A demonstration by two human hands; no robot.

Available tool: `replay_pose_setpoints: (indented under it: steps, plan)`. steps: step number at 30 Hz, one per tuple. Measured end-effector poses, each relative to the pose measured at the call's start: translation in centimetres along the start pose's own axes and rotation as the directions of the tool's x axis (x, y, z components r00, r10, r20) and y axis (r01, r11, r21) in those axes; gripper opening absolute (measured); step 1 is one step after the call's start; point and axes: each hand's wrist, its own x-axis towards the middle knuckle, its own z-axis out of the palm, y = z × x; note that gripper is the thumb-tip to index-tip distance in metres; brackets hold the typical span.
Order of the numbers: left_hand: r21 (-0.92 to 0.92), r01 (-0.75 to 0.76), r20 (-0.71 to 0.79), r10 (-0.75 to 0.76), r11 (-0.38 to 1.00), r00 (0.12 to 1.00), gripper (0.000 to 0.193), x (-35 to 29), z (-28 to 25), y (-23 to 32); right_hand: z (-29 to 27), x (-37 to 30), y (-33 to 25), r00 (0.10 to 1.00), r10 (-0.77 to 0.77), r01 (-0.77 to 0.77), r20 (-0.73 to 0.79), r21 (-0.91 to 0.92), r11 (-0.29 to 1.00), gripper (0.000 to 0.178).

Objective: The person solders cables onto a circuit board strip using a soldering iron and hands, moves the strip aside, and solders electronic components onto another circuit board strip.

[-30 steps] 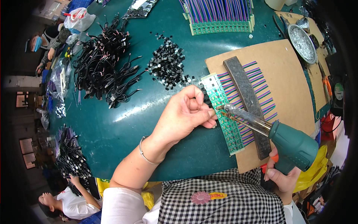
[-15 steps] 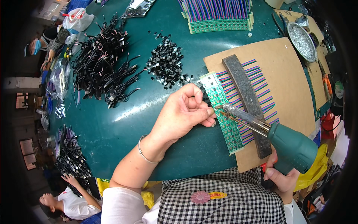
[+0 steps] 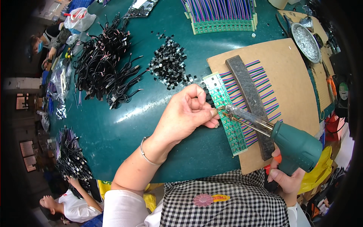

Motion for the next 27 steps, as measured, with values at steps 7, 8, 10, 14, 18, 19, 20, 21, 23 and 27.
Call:
replay_pose_setpoints:
  steps: [7, 8, 10, 14, 18, 19, 20, 21, 23, 27]
  plan:
    - [0.021, 0.018, 0.026, -0.018, 1.0, 0.999, 0.022, 0.0, 0.1, 0.2, -0.7, -0.3, 0.9, 0.999, 0.007, -0.007, -0.033, -0.005, 1.0, 0.04]
    - [0.019, 0.018, 0.027, -0.018, 1.0, 0.999, 0.022, 0.0, 0.0, 0.2, -1.1, -0.4, 1.3, 0.999, -0.003, 0.002, -0.039, -0.012, 1.0, 0.045]
    - [-0.022, -0.011, 0.016, 0.012, 1.0, 1.0, 0.024, 0.0, 0.0, -0.1, -1.0, -0.3, 1.3, 0.999, -0.011, 0.01, -0.043, -0.018, 1.0, 0.051]
    - [-0.016, -0.011, 0.008, 0.011, 1.0, 1.0, 0.024, 0.0, 0.0, -0.1, -0.9, 0.0, 0.8, 0.991, -0.122, 0.128, -0.063, 0.104, 0.986, 0.057]
    - [0.011, -0.01, -0.004, 0.01, 1.0, 1.0, 0.024, 0.0, 0.1, -0.1, -0.8, 0.2, 0.9, 0.992, -0.125, 0.124, 0.01, 0.092, 0.988, 0.056]
    - [0.007, -0.009, -0.008, 0.009, 1.0, 1.0, 0.024, 0.0, 0.1, -0.1, -0.6, 0.2, 0.8, 0.992, -0.125, 0.124, 0.009, 0.093, 0.988, 0.056]
    - [0.007, -0.009, -0.007, 0.009, 1.0, 1.0, 0.024, 0.0, 0.1, 0.0, -0.5, 0.3, 0.7, 0.994, -0.102, 0.1, 0.024, 0.082, 0.992, 0.054]
    - [0.013, -0.002, -0.012, 0.002, 1.0, 1.0, 0.024, 0.0, 0.2, 0.0, -0.3, 0.4, 0.7, 0.996, -0.079, 0.076, 0.038, 0.072, 0.995, 0.052]
    - [0.017, 0.005, -0.017, -0.005, 1.0, 1.0, 0.024, 0.0, 0.2, 0.1, -0.2, 0.3, 0.5, 0.997, -0.067, 0.065, 0.031, 0.057, 0.996, 0.05]
    - [0.011, -0.005, -0.015, 0.005, 1.0, 1.0, 0.025, -0.1, 0.1, 0.0, -0.5, 0.0, 0.8, 0.996, -0.083, 0.082, 0.024, 0.03, 0.996, 0.049]
